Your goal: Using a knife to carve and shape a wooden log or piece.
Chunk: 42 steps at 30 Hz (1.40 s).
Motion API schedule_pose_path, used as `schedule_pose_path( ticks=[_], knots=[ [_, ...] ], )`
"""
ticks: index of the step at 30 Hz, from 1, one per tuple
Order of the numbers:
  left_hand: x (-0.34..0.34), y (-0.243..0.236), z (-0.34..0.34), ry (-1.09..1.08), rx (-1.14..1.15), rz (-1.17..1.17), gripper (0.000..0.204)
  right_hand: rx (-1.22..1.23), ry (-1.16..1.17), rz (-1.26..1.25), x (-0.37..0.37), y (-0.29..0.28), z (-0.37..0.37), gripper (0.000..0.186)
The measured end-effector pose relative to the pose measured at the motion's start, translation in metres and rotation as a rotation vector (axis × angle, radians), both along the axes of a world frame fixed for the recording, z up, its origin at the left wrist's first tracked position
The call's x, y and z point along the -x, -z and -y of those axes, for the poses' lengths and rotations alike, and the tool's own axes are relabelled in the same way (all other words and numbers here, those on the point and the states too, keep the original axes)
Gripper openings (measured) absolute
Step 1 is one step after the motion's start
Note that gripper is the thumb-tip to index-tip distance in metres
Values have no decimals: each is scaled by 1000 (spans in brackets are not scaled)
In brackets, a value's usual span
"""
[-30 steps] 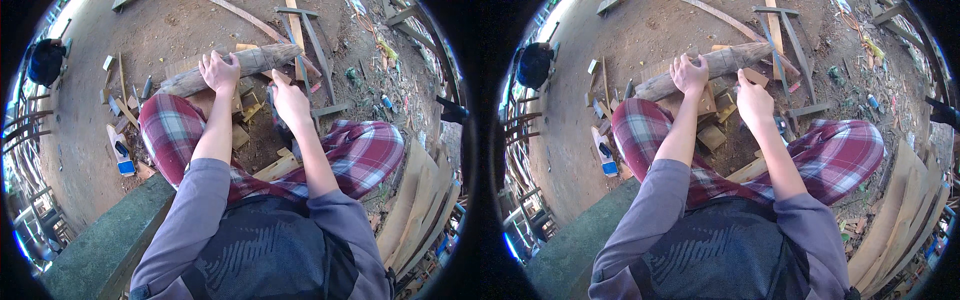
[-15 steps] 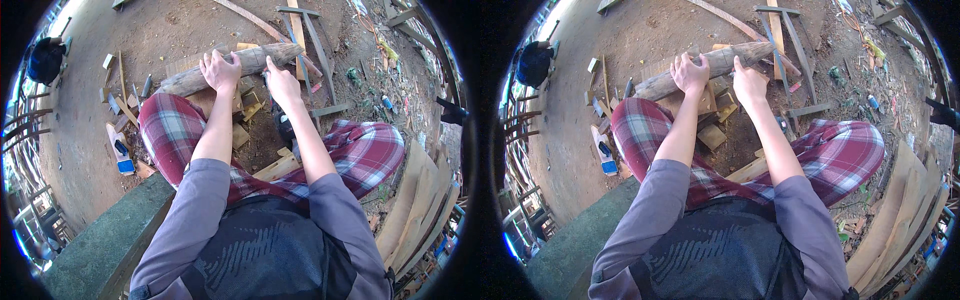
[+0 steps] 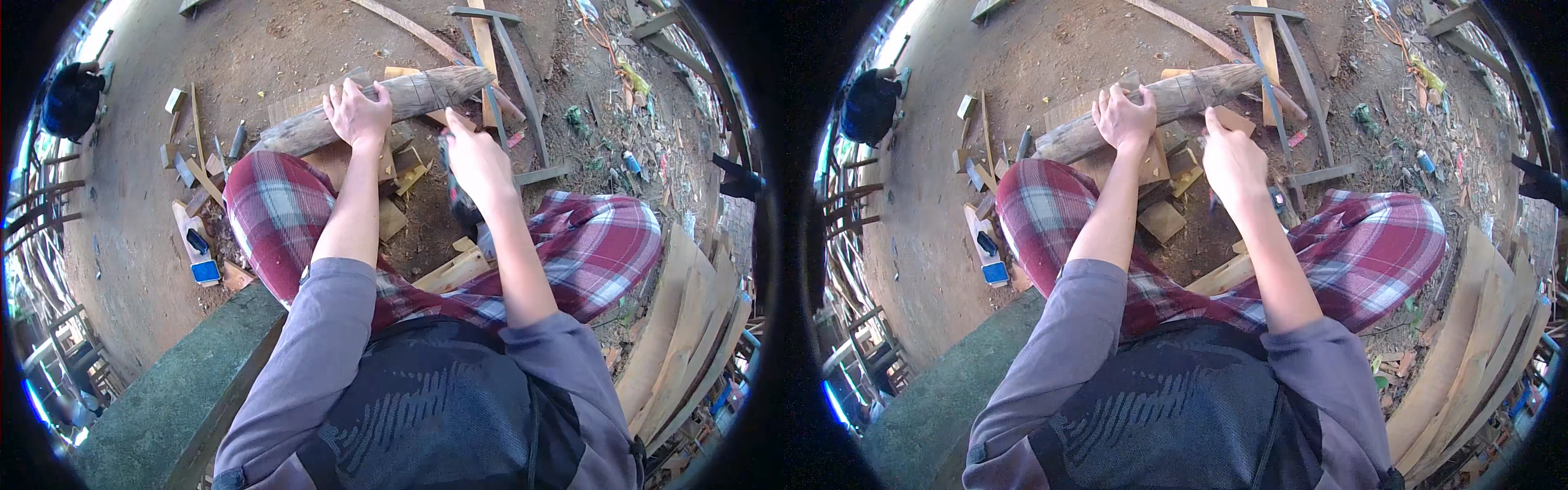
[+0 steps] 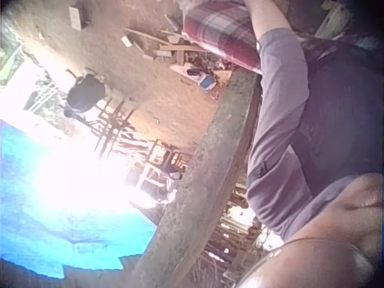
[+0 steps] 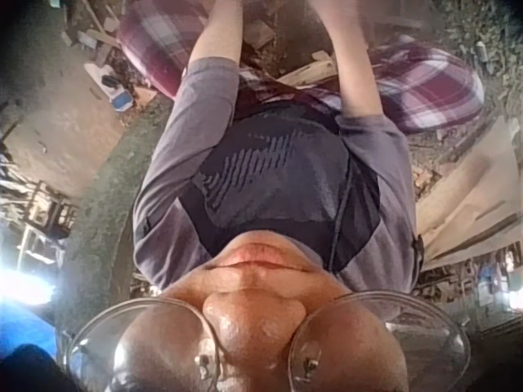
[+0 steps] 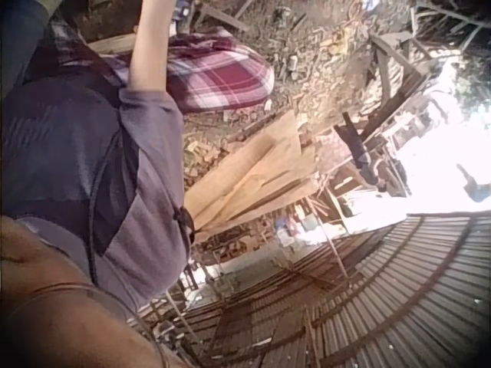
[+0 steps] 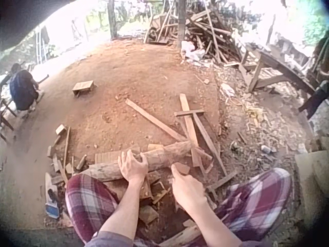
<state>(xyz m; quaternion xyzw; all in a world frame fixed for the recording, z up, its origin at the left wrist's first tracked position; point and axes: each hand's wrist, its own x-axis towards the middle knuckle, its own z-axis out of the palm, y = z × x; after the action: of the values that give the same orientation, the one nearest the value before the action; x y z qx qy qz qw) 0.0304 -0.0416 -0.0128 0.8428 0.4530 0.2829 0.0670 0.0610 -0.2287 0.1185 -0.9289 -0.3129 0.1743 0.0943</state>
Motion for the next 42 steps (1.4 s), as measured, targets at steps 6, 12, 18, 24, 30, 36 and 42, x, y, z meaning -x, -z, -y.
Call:
schedule_pose_path(
  ticks=[6,12,18,24,30,36,42],
  knots=[
    [-1,-3,1,10,27,4,34,28,-1,-62,3,-12,8,48],
    [-3,-8,3,33,76,-7,35,-83,-28,48,-33,60,-23,51],
    [-1,-1,1,16,49,-23,39,-103,10,17,-15,55,-13,51],
    [-1,-1,0,17,52,-8,39,2,43,-48,22,-1,25,50],
    [0,-6,1,46,60,29,37,-86,3,-11,7,38,13,52],
    [-4,-9,5,33,50,-44,37,-35,16,8,-17,64,-15,56],
    [-3,1,0,22,38,4,36,-30,36,40,8,42,3,67]
  ],
)
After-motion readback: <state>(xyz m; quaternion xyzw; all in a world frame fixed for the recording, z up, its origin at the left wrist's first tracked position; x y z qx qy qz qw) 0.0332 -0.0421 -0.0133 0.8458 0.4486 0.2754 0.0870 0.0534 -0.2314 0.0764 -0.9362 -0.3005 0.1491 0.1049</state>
